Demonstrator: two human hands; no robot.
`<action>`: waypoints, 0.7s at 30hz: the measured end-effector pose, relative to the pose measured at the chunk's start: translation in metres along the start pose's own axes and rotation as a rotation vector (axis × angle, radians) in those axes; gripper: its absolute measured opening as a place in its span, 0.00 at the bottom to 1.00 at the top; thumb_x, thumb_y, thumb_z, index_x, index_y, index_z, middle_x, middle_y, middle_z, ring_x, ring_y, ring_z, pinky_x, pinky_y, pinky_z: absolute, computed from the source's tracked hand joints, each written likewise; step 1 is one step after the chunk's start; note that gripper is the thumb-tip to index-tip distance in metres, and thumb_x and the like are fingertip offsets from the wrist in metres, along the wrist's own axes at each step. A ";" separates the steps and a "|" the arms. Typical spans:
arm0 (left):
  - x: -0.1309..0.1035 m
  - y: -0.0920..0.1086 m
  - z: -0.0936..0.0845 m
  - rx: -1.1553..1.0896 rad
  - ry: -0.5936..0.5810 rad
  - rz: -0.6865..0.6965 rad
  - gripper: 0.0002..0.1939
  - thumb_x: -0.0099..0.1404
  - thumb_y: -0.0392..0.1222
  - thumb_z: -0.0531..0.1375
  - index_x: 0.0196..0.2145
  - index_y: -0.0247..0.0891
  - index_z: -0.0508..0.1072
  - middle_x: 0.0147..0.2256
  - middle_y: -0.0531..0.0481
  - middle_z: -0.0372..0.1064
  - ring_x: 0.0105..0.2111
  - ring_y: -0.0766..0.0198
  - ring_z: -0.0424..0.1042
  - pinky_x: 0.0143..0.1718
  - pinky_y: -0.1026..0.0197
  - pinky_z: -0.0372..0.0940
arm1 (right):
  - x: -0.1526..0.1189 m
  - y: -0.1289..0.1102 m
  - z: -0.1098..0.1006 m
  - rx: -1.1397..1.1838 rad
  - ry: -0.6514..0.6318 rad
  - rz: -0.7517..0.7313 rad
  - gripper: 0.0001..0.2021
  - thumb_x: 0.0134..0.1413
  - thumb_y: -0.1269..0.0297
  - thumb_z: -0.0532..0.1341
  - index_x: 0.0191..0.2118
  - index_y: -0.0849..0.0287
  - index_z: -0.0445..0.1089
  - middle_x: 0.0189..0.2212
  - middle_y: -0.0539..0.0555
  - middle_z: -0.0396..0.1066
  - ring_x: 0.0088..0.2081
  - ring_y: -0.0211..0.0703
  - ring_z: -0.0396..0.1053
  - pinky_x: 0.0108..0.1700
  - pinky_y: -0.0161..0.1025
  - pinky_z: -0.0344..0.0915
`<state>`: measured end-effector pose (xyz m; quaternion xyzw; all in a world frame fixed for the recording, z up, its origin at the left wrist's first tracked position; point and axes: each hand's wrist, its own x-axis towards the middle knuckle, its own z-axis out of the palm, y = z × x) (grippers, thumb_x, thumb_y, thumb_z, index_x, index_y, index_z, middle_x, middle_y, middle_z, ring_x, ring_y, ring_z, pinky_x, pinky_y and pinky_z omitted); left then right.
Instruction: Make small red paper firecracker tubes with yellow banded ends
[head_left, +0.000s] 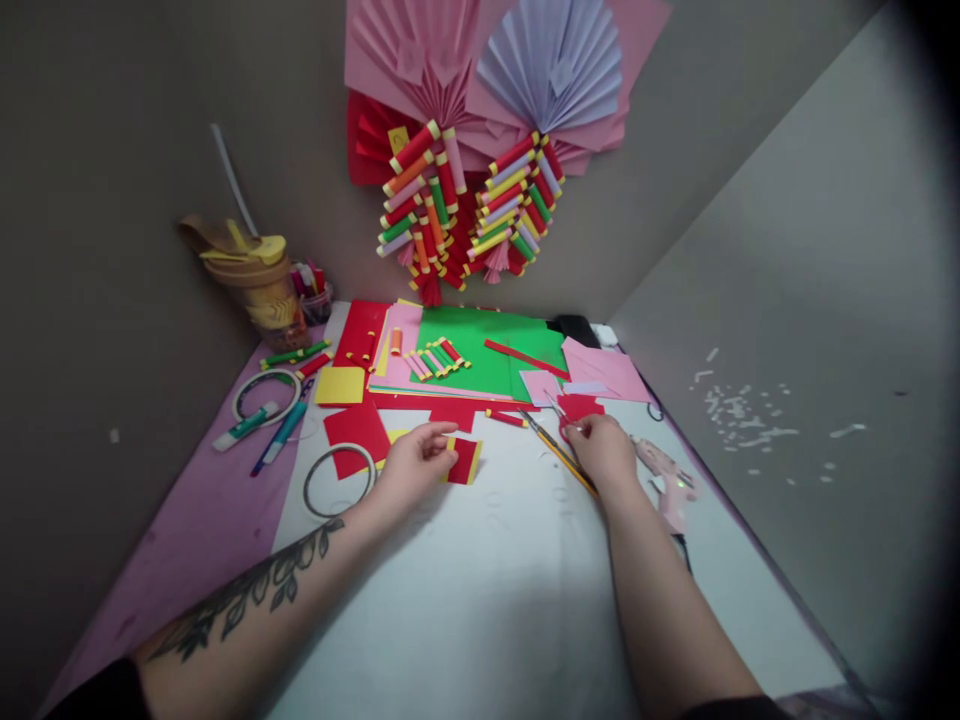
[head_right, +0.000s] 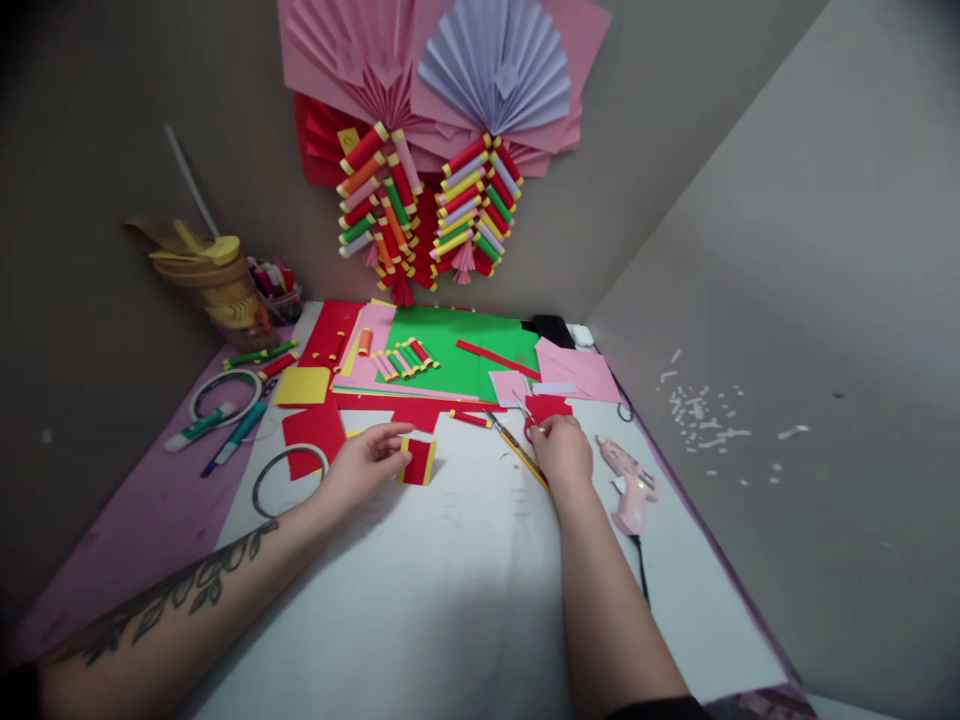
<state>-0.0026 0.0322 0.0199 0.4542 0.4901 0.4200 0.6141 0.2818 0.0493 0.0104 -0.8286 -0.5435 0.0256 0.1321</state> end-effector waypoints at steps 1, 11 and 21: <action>0.000 -0.001 0.000 0.055 0.000 0.022 0.17 0.49 0.38 0.63 0.38 0.33 0.73 0.32 0.46 0.73 0.33 0.62 0.72 0.35 0.61 0.65 | -0.001 0.000 -0.001 0.005 0.019 -0.019 0.11 0.48 0.59 0.56 0.31 0.61 0.72 0.32 0.60 0.70 0.33 0.47 0.68 0.34 0.39 0.60; 0.001 0.011 -0.010 0.092 0.143 0.125 0.15 0.55 0.51 0.61 0.34 0.36 0.74 0.33 0.48 0.73 0.32 0.64 0.69 0.34 0.64 0.62 | -0.006 0.011 -0.001 0.384 0.061 -0.240 0.17 0.47 0.65 0.54 0.41 0.61 0.74 0.42 0.58 0.68 0.45 0.48 0.65 0.48 0.44 0.61; -0.006 0.017 -0.002 -0.019 -0.037 0.057 0.13 0.55 0.50 0.61 0.29 0.36 0.70 0.26 0.52 0.68 0.26 0.67 0.65 0.28 0.66 0.59 | -0.022 -0.018 -0.009 1.476 0.147 -0.012 0.17 0.45 0.65 0.61 0.45 0.51 0.67 0.43 0.53 0.68 0.44 0.43 0.68 0.46 0.45 0.65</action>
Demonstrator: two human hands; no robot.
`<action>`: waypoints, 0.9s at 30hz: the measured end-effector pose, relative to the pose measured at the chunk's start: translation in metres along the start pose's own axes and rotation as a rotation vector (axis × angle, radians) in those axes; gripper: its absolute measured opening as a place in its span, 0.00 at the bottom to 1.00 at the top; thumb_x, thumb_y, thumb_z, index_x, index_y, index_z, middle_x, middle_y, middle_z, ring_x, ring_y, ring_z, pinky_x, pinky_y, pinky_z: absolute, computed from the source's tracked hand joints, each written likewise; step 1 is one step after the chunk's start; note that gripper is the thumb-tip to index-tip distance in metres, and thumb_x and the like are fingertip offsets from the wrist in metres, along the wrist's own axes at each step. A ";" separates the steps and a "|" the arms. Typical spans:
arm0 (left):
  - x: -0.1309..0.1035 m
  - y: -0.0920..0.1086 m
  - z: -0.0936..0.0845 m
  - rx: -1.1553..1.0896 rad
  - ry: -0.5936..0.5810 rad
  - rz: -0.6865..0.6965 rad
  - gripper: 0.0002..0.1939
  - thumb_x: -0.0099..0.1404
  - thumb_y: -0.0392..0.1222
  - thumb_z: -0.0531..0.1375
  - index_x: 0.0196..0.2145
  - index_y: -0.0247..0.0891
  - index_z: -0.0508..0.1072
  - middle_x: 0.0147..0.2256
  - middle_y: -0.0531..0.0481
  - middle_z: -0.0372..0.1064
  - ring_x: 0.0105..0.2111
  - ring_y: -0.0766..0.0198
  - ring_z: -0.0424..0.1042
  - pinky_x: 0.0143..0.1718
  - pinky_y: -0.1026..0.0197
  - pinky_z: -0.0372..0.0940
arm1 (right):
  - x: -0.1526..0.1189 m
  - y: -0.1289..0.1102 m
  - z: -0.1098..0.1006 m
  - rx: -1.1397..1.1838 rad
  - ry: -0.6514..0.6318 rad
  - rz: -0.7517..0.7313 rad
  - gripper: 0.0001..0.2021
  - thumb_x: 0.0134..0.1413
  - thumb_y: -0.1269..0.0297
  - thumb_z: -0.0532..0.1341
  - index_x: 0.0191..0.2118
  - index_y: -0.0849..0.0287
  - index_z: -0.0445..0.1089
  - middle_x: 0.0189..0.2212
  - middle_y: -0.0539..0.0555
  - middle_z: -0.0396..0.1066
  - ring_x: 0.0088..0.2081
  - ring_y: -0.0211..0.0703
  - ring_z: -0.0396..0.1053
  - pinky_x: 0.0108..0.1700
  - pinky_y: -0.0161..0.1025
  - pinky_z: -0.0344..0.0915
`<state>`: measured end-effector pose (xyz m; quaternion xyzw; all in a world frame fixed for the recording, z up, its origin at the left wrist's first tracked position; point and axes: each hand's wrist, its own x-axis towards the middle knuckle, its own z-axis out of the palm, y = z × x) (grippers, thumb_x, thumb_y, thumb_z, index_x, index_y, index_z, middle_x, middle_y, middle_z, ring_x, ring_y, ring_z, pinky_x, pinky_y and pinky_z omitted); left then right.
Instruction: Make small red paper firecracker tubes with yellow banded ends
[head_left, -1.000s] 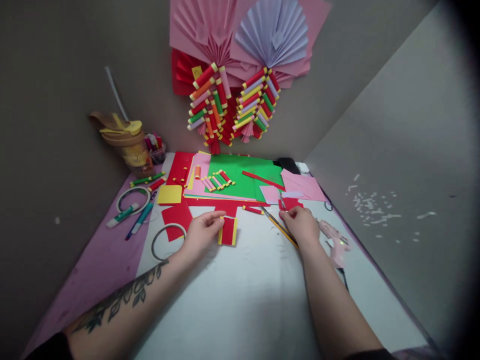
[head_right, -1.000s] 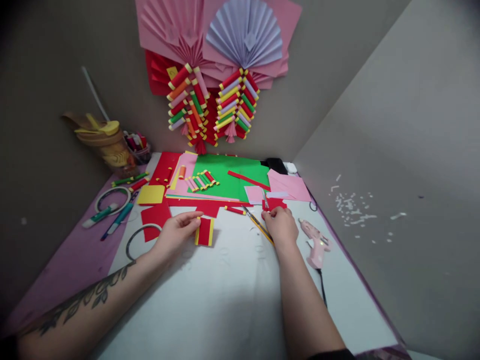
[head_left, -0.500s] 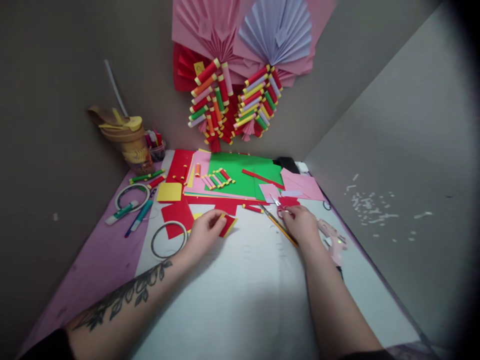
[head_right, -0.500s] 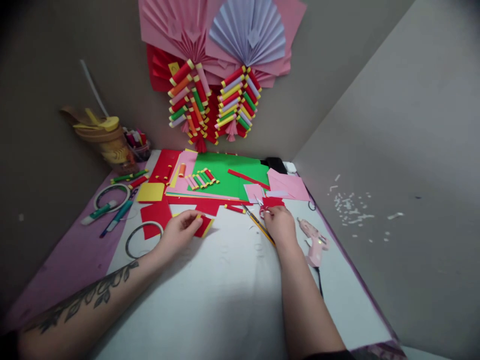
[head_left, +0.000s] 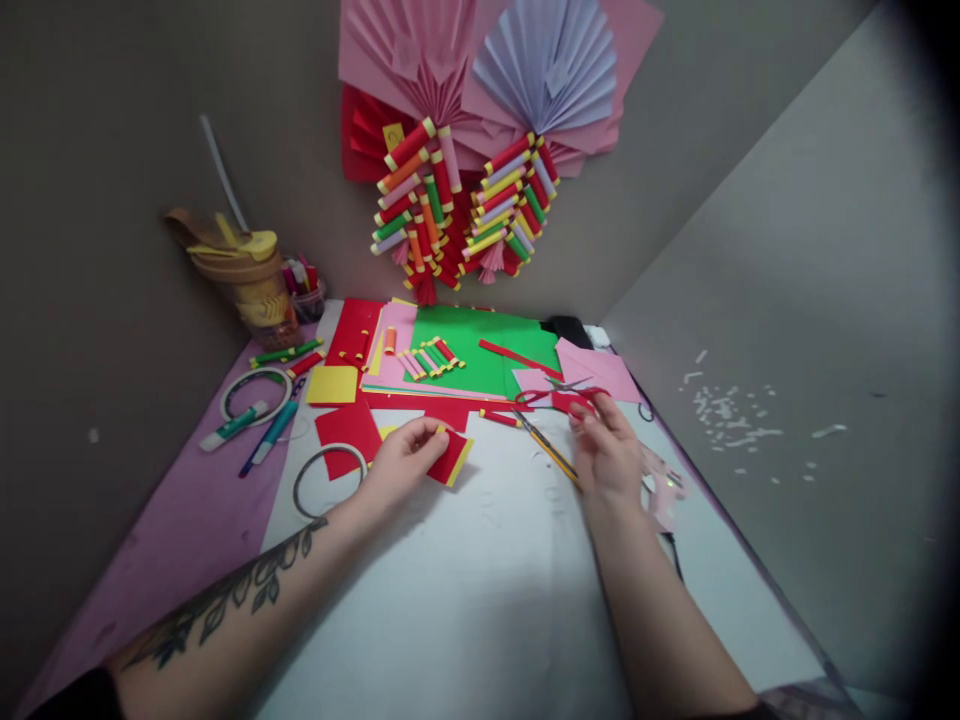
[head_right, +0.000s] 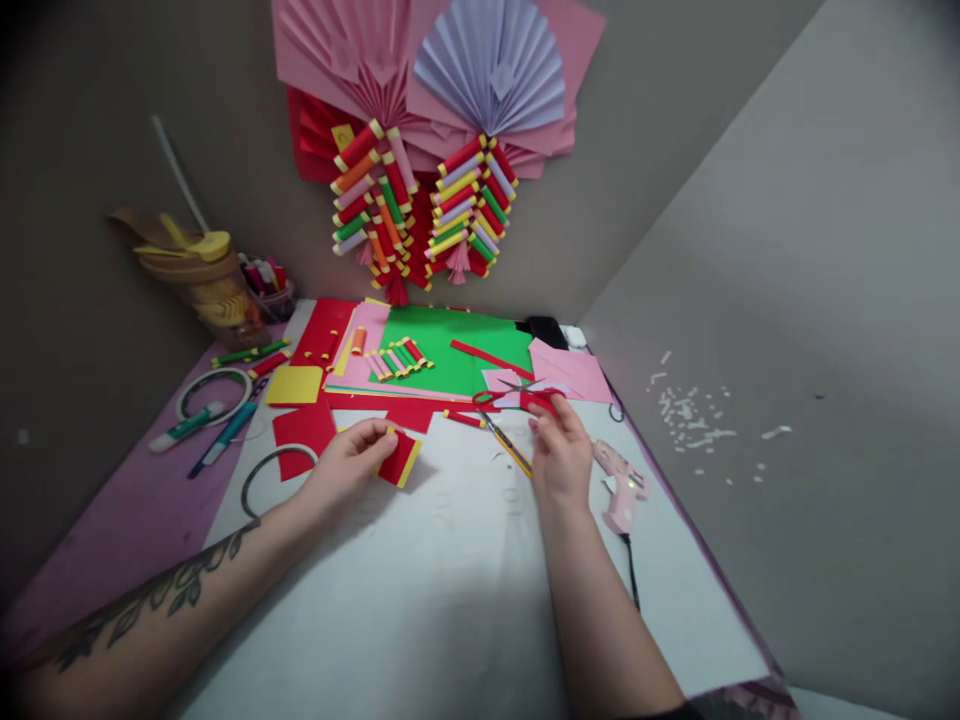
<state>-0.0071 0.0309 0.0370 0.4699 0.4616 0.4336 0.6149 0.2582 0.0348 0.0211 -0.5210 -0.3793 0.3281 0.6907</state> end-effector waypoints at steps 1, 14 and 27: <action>-0.001 0.000 0.001 0.007 -0.011 0.002 0.13 0.54 0.50 0.61 0.29 0.36 0.70 0.26 0.53 0.67 0.25 0.68 0.65 0.28 0.66 0.59 | -0.001 0.001 0.002 0.130 -0.042 0.105 0.16 0.45 0.65 0.61 0.43 0.51 0.68 0.42 0.53 0.68 0.42 0.42 0.69 0.44 0.43 0.66; 0.005 -0.003 -0.002 -0.098 0.080 -0.040 0.16 0.52 0.51 0.63 0.33 0.36 0.74 0.30 0.49 0.72 0.29 0.65 0.69 0.31 0.64 0.62 | -0.015 0.000 0.018 0.332 -0.312 0.531 0.11 0.48 0.60 0.61 0.39 0.51 0.69 0.33 0.49 0.71 0.33 0.37 0.69 0.37 0.38 0.68; -0.004 0.011 0.002 0.121 -0.177 0.024 0.11 0.55 0.48 0.61 0.30 0.36 0.74 0.35 0.44 0.73 0.34 0.59 0.71 0.37 0.60 0.64 | -0.049 -0.005 0.038 0.098 -0.473 0.440 0.14 0.49 0.51 0.60 0.32 0.57 0.71 0.33 0.56 0.74 0.34 0.46 0.72 0.32 0.39 0.65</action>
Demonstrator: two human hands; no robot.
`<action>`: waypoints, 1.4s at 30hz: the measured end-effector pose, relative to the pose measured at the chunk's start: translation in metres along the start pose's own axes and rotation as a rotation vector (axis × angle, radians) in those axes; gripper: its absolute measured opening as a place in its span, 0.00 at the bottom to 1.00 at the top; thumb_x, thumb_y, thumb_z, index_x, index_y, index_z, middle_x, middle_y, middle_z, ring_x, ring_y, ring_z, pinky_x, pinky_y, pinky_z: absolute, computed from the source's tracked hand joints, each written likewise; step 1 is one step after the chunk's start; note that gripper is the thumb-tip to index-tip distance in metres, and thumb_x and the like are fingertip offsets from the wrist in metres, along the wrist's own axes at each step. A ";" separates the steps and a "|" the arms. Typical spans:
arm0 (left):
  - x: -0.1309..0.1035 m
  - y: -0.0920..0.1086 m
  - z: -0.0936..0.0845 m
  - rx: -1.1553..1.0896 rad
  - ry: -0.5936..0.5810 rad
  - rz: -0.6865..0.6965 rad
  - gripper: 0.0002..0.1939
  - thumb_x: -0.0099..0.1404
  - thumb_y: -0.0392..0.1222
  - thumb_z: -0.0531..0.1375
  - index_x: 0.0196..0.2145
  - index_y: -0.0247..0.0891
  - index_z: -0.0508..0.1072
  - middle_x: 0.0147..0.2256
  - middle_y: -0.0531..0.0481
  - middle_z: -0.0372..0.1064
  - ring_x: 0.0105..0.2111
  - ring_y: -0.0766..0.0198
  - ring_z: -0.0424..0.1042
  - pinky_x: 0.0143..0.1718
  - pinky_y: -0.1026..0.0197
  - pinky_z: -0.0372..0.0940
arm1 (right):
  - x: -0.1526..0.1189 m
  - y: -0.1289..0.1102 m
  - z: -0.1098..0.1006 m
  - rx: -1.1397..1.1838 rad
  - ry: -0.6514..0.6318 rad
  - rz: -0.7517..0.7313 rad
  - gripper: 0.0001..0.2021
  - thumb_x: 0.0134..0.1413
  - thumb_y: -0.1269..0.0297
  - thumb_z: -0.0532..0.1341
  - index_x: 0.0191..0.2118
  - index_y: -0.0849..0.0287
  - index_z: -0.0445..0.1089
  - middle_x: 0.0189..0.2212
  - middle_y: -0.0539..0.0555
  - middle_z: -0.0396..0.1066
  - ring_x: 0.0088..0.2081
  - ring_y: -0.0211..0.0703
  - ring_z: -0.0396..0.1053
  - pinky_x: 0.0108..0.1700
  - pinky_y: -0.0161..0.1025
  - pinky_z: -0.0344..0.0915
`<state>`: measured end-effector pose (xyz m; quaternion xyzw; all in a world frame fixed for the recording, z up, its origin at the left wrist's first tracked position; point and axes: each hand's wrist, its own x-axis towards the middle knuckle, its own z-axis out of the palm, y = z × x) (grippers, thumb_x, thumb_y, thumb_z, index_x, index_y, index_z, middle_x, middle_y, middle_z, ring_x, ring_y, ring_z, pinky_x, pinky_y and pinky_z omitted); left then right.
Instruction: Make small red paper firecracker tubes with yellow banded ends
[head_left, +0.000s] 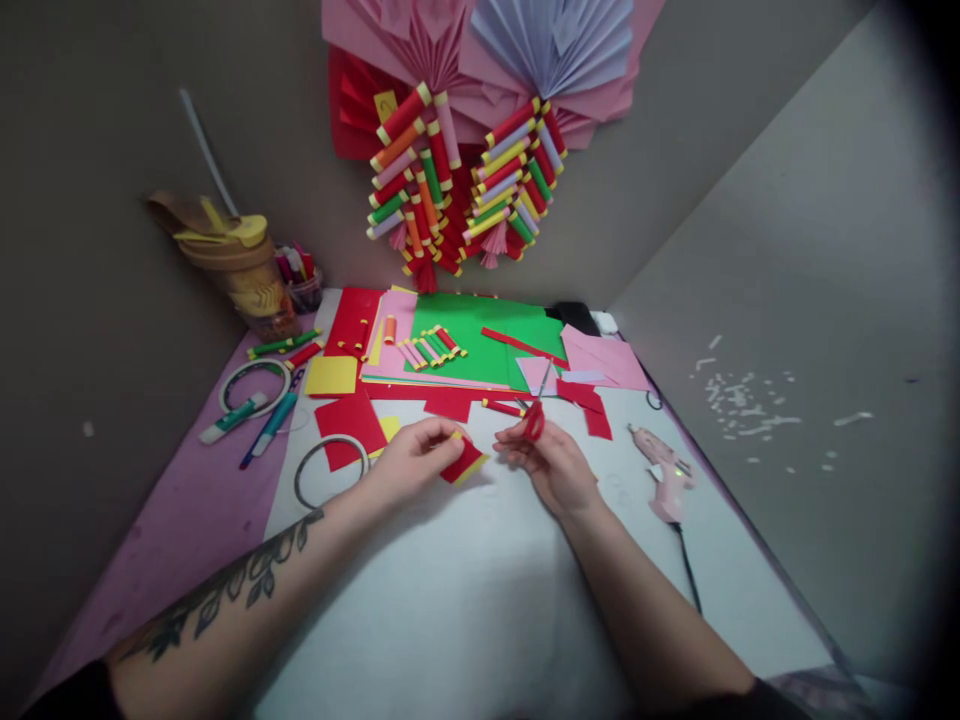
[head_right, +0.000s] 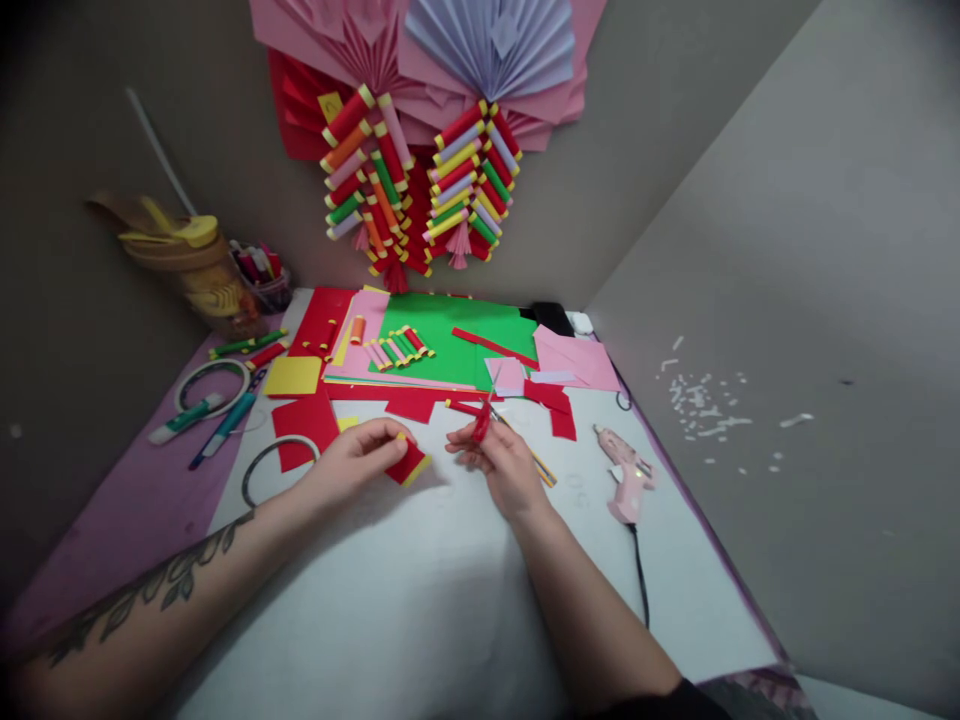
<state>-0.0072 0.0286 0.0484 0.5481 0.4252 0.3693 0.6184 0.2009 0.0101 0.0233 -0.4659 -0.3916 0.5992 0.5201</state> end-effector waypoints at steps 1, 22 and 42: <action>-0.003 0.003 0.002 0.058 -0.066 0.043 0.10 0.55 0.46 0.61 0.29 0.37 0.74 0.40 0.42 0.72 0.39 0.57 0.71 0.40 0.58 0.64 | -0.001 0.002 0.003 -0.044 -0.010 -0.006 0.13 0.49 0.53 0.61 0.32 0.58 0.72 0.33 0.55 0.74 0.32 0.44 0.72 0.32 0.38 0.64; -0.006 0.046 -0.024 0.303 0.126 0.045 0.20 0.57 0.49 0.59 0.45 0.39 0.74 0.40 0.48 0.74 0.38 0.59 0.70 0.38 0.61 0.64 | -0.018 -0.024 0.018 -0.520 -0.706 0.085 0.08 0.45 0.63 0.63 0.24 0.61 0.65 0.28 0.52 0.65 0.29 0.37 0.63 0.31 0.33 0.61; -0.006 0.043 -0.021 0.467 0.088 0.127 0.16 0.55 0.46 0.59 0.39 0.36 0.75 0.24 0.52 0.69 0.24 0.67 0.66 0.26 0.68 0.60 | -0.019 -0.019 0.025 -0.529 -0.761 0.177 0.04 0.42 0.74 0.57 0.22 0.62 0.65 0.23 0.48 0.63 0.26 0.33 0.61 0.30 0.31 0.58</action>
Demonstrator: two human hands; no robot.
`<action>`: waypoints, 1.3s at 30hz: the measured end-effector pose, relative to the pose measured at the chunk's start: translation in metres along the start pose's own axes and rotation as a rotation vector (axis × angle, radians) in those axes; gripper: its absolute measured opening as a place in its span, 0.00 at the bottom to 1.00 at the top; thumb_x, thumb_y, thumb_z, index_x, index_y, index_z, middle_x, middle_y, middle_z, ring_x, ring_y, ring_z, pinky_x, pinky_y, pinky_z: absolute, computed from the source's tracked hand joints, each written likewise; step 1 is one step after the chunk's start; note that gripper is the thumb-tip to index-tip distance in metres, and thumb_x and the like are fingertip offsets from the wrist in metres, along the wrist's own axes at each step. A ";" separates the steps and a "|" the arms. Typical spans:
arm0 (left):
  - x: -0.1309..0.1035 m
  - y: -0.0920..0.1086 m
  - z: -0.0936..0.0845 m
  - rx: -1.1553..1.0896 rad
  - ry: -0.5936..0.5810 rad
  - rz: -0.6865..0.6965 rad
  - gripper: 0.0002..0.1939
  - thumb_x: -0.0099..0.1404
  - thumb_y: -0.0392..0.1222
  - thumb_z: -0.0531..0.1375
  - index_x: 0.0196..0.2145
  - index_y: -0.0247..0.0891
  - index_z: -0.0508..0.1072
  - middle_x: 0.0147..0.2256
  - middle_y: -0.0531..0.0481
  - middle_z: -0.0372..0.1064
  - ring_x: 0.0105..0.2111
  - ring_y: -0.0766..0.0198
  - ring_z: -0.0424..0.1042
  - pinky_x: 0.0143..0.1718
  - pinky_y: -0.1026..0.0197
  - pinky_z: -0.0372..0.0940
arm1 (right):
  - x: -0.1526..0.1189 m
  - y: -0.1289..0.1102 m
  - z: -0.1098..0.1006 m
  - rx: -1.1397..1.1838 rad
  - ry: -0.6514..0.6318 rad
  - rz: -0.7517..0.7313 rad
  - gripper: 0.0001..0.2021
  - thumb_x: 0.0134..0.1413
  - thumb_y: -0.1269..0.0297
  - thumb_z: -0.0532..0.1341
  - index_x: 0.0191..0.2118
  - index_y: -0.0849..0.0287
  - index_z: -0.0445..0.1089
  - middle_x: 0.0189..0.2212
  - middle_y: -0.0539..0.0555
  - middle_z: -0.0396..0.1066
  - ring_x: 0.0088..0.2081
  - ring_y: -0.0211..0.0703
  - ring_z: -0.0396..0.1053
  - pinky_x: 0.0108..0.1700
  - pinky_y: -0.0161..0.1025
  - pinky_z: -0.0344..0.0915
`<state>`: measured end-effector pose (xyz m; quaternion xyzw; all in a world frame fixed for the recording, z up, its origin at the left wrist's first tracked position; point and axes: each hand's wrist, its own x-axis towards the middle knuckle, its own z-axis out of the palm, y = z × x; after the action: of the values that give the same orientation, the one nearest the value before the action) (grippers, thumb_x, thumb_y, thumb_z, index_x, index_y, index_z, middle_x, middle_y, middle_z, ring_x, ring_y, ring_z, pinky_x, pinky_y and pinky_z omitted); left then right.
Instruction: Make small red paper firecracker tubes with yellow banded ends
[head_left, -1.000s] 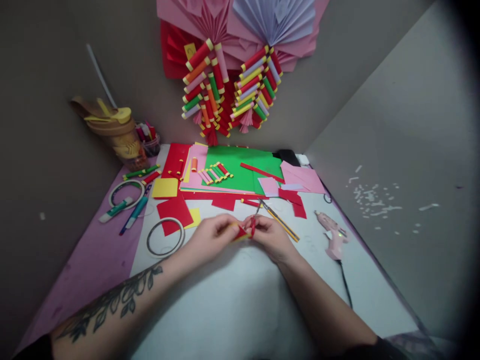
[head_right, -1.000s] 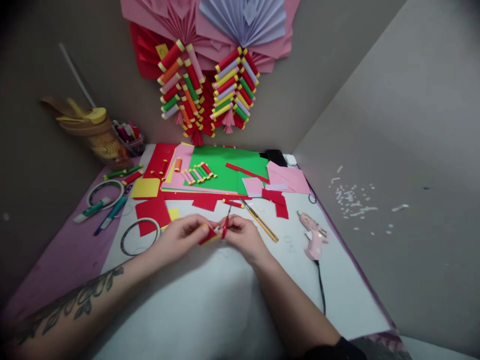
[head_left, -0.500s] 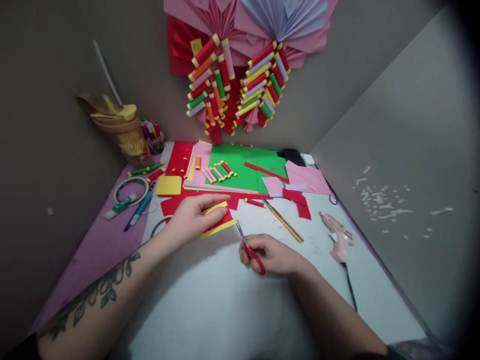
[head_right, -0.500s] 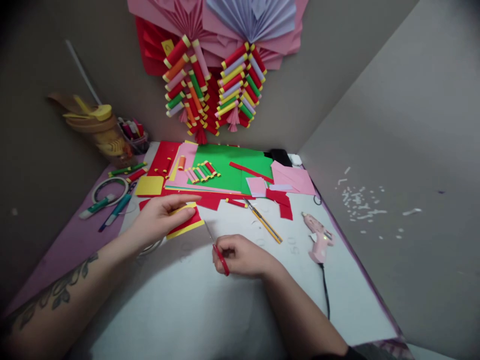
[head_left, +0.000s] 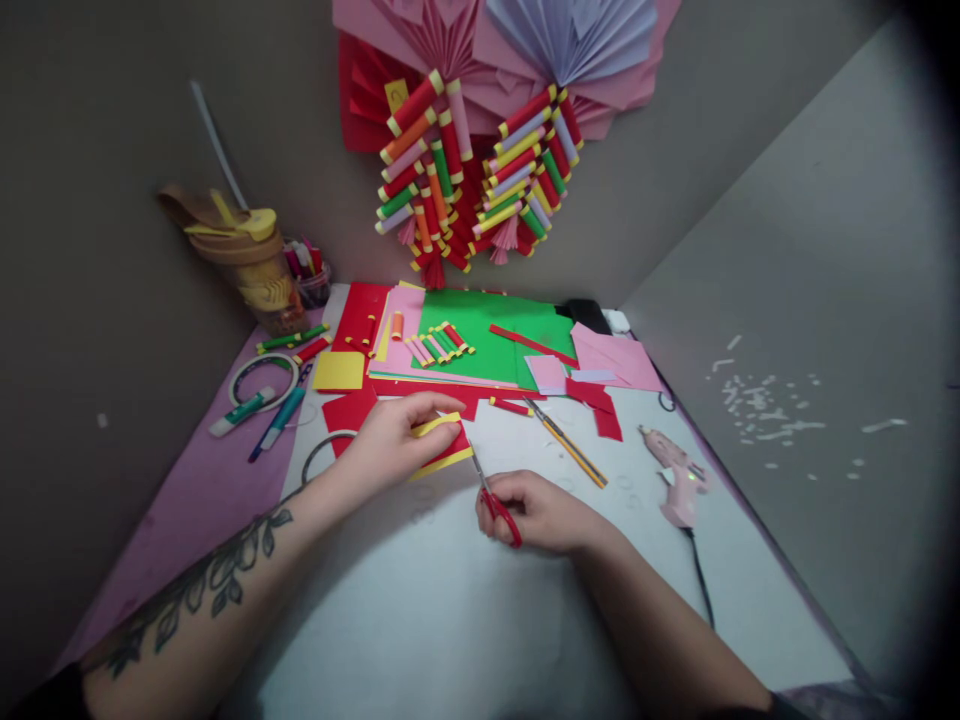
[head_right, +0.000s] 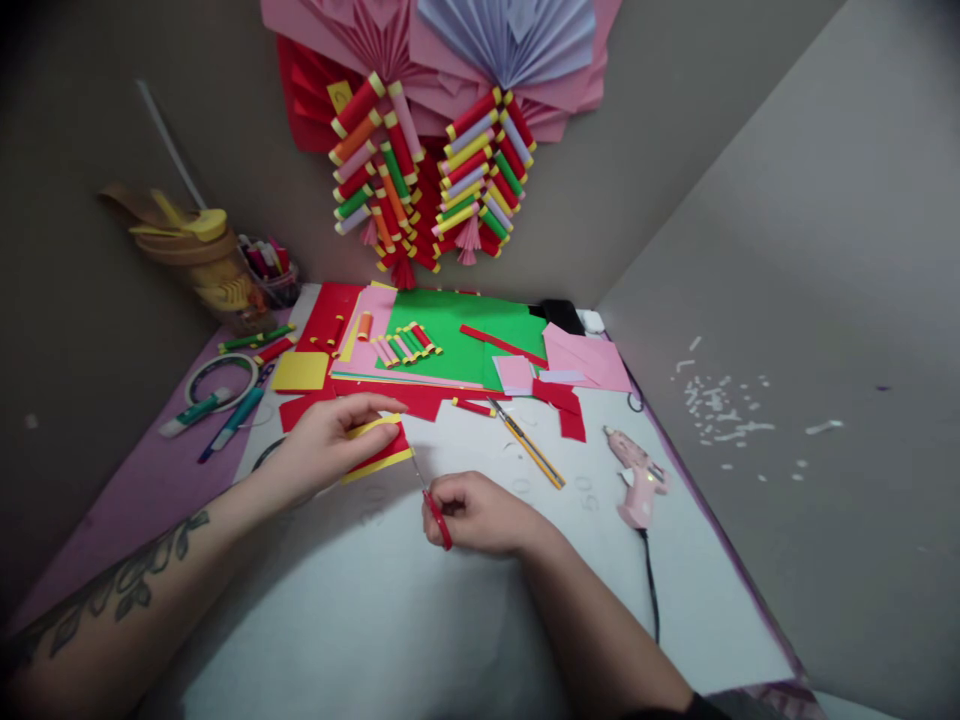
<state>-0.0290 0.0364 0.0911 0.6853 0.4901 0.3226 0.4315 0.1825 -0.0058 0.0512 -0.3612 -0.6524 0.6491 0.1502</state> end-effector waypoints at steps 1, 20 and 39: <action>0.000 0.000 0.000 -0.005 0.001 0.005 0.16 0.54 0.45 0.59 0.39 0.36 0.75 0.25 0.52 0.70 0.25 0.66 0.66 0.26 0.68 0.60 | 0.000 0.000 0.000 -0.001 -0.001 0.005 0.04 0.42 0.75 0.56 0.22 0.62 0.64 0.23 0.48 0.63 0.26 0.33 0.60 0.30 0.31 0.58; 0.003 -0.002 0.000 -0.146 0.053 -0.067 0.16 0.57 0.48 0.59 0.41 0.36 0.72 0.25 0.53 0.68 0.25 0.67 0.66 0.26 0.67 0.59 | -0.001 0.009 -0.006 0.012 0.217 -0.025 0.13 0.48 0.58 0.60 0.22 0.61 0.65 0.24 0.51 0.65 0.28 0.37 0.62 0.31 0.34 0.60; 0.006 -0.021 0.029 -0.985 0.072 -0.449 0.15 0.55 0.37 0.63 0.41 0.37 0.67 0.31 0.50 0.72 0.29 0.68 0.73 0.31 0.66 0.69 | -0.015 0.030 -0.052 -0.394 1.214 0.113 0.17 0.51 0.58 0.55 0.43 0.61 0.70 0.36 0.57 0.69 0.31 0.42 0.64 0.34 0.38 0.61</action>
<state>-0.0109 0.0369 0.0598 0.2692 0.4296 0.4372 0.7428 0.2353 0.0195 0.0327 -0.7193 -0.5381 0.2039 0.3892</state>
